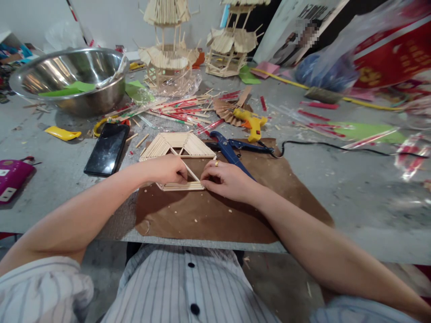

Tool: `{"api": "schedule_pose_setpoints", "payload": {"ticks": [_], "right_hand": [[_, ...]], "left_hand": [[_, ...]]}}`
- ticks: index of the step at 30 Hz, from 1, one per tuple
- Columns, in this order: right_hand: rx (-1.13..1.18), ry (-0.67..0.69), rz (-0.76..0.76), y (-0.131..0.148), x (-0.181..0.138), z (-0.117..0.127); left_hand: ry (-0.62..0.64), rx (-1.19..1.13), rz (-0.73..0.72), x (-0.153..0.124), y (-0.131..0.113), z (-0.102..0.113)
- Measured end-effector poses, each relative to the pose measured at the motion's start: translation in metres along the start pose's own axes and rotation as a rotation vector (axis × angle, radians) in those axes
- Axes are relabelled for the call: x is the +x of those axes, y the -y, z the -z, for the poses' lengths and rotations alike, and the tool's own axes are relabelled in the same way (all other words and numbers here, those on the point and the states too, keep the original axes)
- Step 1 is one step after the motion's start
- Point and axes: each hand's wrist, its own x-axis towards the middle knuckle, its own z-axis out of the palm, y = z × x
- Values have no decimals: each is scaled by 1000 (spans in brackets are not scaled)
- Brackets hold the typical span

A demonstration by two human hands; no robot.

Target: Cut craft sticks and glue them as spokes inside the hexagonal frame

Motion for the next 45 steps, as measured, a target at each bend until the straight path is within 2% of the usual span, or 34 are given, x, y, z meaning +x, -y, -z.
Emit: {"api": "schedule_pose_setpoints", "payload": {"ticks": [9, 22, 26, 32, 35, 40, 45], "right_hand": [[-47, 10, -3, 1, 0, 0], [-55, 22, 26, 1, 0, 1], [-62, -26, 46, 0, 0, 2], [-94, -146, 54, -1, -1, 3], [-91, -217, 79, -2, -1, 2], [-81, -261, 79, -3, -1, 2], [-80, -259, 68, -1, 0, 1]], "left_hand": [[-5, -10, -7, 2, 3, -2], [-39, 40, -24, -2, -7, 0], [-127, 87, -10, -2, -11, -2], [-355, 254, 35, -3, -21, -9], [-429, 296, 44, -5, -27, -13], [-494, 358, 20, -5, -30, -18], [-501, 370, 5, -4, -29, -19]]}}
